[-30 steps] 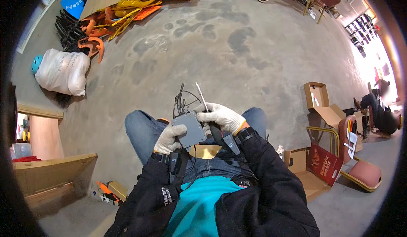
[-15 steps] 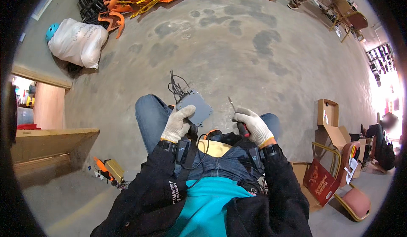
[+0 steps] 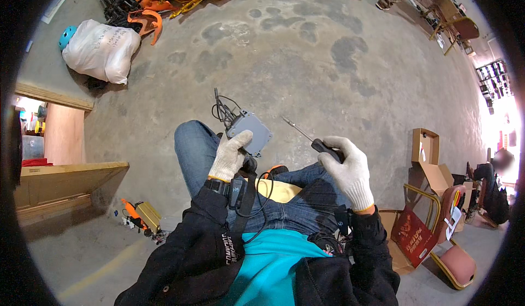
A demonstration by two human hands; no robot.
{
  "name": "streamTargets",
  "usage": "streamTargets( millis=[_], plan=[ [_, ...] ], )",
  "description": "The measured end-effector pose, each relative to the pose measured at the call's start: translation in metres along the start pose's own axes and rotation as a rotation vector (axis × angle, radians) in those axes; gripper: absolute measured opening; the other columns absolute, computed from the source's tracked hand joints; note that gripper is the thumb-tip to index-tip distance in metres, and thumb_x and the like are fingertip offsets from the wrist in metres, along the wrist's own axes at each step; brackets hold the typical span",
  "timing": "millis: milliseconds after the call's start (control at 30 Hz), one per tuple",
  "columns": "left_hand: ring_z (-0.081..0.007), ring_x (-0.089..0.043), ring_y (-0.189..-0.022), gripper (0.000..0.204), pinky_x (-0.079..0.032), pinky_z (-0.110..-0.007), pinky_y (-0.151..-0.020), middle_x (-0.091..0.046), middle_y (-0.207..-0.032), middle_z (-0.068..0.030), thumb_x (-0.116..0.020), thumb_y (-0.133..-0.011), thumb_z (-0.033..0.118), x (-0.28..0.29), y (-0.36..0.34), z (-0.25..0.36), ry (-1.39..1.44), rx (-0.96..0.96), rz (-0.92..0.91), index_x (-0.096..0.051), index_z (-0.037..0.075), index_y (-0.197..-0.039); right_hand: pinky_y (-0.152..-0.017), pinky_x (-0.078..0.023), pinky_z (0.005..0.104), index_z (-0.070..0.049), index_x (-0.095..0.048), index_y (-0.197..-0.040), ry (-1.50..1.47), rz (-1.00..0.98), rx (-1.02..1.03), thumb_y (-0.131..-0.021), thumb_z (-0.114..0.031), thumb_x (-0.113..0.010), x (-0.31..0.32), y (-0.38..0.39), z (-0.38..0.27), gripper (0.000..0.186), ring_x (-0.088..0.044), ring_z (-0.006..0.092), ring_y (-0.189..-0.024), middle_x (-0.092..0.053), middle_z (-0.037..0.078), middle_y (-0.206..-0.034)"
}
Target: Inspecting and repairing an electronic control unit using a screwdriver and monitoring tool.
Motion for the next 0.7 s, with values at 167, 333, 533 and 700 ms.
streamTargets(
  millis=[167,333,533,700],
  plan=[
    [-0.023,-0.07,-0.115,0.055,-0.056,-0.038,-0.103,-0.072,-0.127,-0.0115,-0.079,-0.092,0.003,0.001,0.002,-0.002,-0.02,0.025,0.017,-0.061,-0.001,-0.143,-0.101,-0.053,0.0332,0.001,-0.07,-0.125,0.077,-0.01,0.205,-0.085,-0.009,-0.078,0.006,0.013,-0.025,0.042,-0.071,0.0214,-0.109,-0.075,0.013,-0.116],
    [-0.0239,-0.069,-0.116,0.059,-0.056,-0.038,-0.103,-0.071,-0.126,-0.0123,-0.08,-0.089,0.001,0.003,-0.003,-0.009,-0.056,0.038,-0.003,-0.059,-0.002,-0.144,-0.099,-0.054,0.0331,0.001,-0.07,-0.124,0.028,0.046,0.243,-0.084,-0.007,-0.078,0.006,0.018,-0.027,0.041,-0.071,0.022,-0.108,-0.074,0.013,-0.118],
    [-0.0276,-0.067,-0.12,0.074,-0.057,-0.042,-0.104,-0.066,-0.131,-0.0158,-0.082,-0.084,-0.004,0.011,-0.01,-0.016,0.0,0.032,0.017,-0.046,-0.002,-0.148,-0.099,-0.054,0.0338,0.0,-0.069,-0.123,0.019,0.078,0.279,-0.085,-0.007,-0.08,-0.001,0.019,-0.029,0.04,-0.071,0.0234,-0.11,-0.072,0.015,-0.12],
    [-0.0278,-0.067,-0.119,0.073,-0.058,-0.04,-0.102,-0.065,-0.13,-0.017,-0.081,-0.084,-0.004,0.012,-0.009,-0.017,-0.032,0.043,0.028,-0.045,-0.001,-0.148,-0.1,-0.054,0.0346,0.0,-0.068,-0.124,0.07,0.062,0.35,-0.087,-0.007,-0.08,-0.007,0.021,-0.033,0.04,-0.071,0.0255,-0.112,-0.071,0.016,-0.122]
  ],
)
Point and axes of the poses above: each hand's wrist, its own y-axis away from the middle knuckle, its own x-axis out of the back of the hand, z = x × y, the point moved 10 cm from there along -y, towards the middle knuckle
